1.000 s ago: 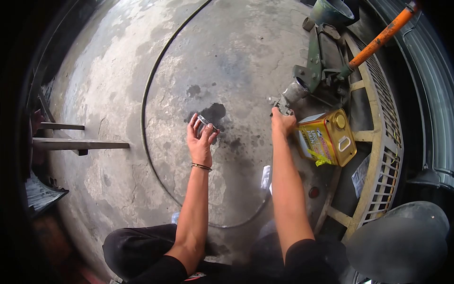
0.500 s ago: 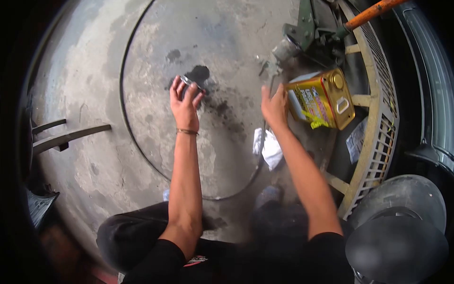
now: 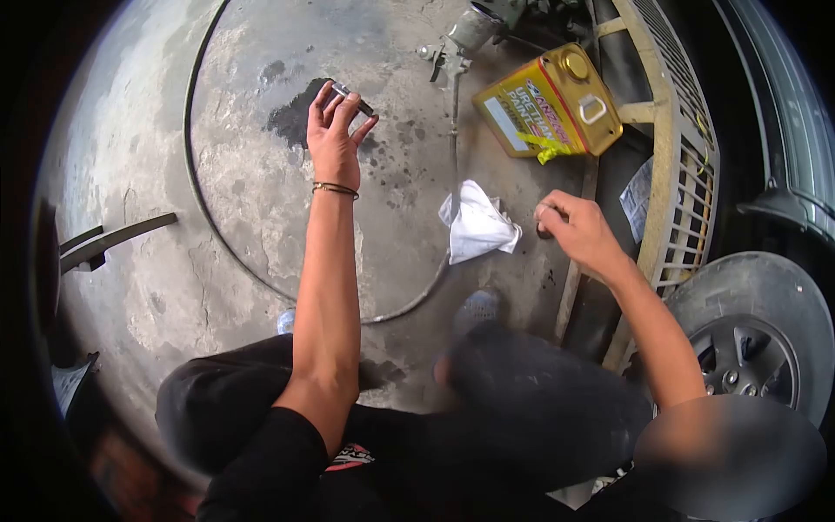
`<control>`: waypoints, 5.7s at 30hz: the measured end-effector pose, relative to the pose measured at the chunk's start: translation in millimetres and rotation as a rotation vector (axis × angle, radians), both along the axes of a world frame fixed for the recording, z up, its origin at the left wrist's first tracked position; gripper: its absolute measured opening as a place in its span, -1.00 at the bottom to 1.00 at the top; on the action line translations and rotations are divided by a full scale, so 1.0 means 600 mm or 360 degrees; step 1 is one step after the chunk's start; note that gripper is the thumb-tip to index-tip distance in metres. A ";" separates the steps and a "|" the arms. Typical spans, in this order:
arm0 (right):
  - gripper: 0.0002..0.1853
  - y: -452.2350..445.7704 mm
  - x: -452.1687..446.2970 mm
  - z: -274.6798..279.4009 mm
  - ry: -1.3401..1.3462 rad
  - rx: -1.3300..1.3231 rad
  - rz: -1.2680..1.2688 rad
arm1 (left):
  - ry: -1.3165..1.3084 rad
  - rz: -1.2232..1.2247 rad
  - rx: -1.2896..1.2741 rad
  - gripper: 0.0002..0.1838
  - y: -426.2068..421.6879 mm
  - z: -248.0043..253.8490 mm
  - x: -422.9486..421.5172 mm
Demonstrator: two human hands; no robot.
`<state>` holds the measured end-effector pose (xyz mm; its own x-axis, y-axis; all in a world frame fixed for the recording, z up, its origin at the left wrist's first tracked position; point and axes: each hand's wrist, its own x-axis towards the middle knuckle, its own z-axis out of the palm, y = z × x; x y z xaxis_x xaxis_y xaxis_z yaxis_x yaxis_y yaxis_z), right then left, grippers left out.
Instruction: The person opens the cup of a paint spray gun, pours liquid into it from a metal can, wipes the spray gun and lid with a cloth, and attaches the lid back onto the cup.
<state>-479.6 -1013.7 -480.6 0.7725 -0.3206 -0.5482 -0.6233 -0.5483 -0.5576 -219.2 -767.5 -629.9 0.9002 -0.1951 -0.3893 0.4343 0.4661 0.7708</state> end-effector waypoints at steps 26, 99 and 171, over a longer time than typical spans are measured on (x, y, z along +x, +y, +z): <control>-0.72 0.157 -0.274 -0.161 0.0045 -0.0116 -0.0244 | -0.0504 -0.0083 0.0211 -0.20 0.083 0.028 0.040; -0.81 0.150 0.275 0.184 -0.0734 -0.0790 0.1082 | 0.0006 -0.0925 -0.1151 -0.45 -0.020 0.113 -0.052; -0.60 0.072 0.310 0.084 -0.0827 0.1546 -0.0228 | 0.0239 -0.0591 -0.1151 -0.58 -0.004 0.210 -0.005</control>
